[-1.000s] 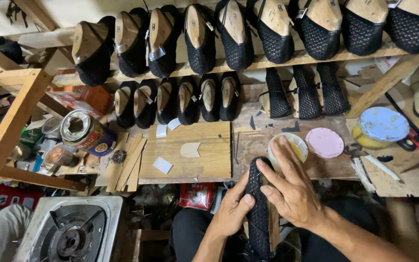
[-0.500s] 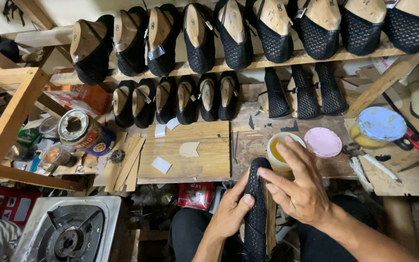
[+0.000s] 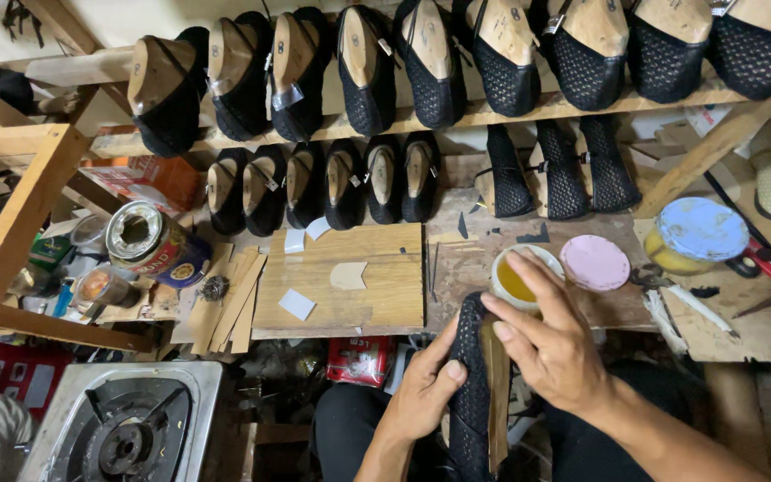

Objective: The person applies a yellow liquid to the sole of a black woven shoe using a small brush, then places the shoe on a wooden shelf. The person repeats this process with another shoe.

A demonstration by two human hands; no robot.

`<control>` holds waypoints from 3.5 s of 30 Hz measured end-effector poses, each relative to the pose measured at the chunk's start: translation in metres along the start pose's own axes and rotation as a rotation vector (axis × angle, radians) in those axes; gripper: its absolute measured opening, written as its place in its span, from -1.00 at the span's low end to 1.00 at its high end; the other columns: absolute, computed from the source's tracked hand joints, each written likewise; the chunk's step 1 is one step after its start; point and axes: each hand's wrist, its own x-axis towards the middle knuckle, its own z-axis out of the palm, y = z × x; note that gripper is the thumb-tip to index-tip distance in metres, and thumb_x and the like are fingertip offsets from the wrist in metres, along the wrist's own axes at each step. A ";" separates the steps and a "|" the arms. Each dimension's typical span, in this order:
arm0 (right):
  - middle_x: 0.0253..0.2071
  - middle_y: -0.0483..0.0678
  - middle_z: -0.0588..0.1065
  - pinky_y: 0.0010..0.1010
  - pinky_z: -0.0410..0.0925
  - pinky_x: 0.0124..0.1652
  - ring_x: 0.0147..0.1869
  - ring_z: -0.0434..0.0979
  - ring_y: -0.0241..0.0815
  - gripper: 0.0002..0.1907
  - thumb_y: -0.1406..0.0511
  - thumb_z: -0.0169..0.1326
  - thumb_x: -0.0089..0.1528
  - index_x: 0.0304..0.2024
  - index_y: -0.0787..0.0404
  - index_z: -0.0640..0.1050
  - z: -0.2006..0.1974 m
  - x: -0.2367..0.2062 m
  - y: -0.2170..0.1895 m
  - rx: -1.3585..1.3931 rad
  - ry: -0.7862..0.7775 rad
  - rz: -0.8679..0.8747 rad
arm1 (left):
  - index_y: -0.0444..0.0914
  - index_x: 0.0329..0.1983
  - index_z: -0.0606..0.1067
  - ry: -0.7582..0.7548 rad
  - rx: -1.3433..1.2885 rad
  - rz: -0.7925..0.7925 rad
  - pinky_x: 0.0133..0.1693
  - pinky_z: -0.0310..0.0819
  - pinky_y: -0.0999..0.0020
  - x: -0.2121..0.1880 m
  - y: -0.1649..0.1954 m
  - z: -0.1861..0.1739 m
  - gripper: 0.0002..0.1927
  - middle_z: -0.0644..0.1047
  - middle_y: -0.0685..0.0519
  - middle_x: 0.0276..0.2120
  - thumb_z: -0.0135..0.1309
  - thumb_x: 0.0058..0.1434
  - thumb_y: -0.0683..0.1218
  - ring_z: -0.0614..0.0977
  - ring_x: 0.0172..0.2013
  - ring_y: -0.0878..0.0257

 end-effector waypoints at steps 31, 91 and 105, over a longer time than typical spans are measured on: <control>0.54 0.13 0.13 0.29 -0.07 0.32 0.59 -0.05 0.32 -0.42 -0.08 0.22 0.05 -0.10 0.20 0.72 0.000 0.004 0.091 -0.442 -0.531 0.287 | -0.04 0.59 -0.03 0.169 -1.033 -0.128 -0.03 0.58 -0.14 -0.028 -0.010 -0.003 -0.13 0.27 -0.23 0.41 -0.01 0.30 0.24 0.47 0.24 -0.31; 0.46 0.06 0.20 0.03 0.00 0.53 0.60 0.09 0.11 -0.67 0.08 -0.02 0.38 0.04 0.00 0.67 0.007 -0.013 -0.042 0.097 -0.068 -0.355 | -0.29 0.58 0.00 0.411 -0.589 0.005 0.30 0.30 0.20 0.011 0.034 0.025 -0.26 0.35 -0.23 0.37 -0.20 0.37 0.04 0.45 0.31 0.05; 0.43 0.10 0.24 0.17 -0.01 0.35 0.52 0.10 0.22 -0.35 -0.13 0.19 0.05 -0.05 0.20 0.69 -0.001 0.005 0.061 -0.384 -0.411 0.266 | -0.22 0.46 0.14 0.522 -0.752 -0.048 0.08 0.53 0.15 0.006 0.025 0.008 -0.26 0.41 -0.11 0.26 0.05 0.26 0.05 0.53 0.14 0.09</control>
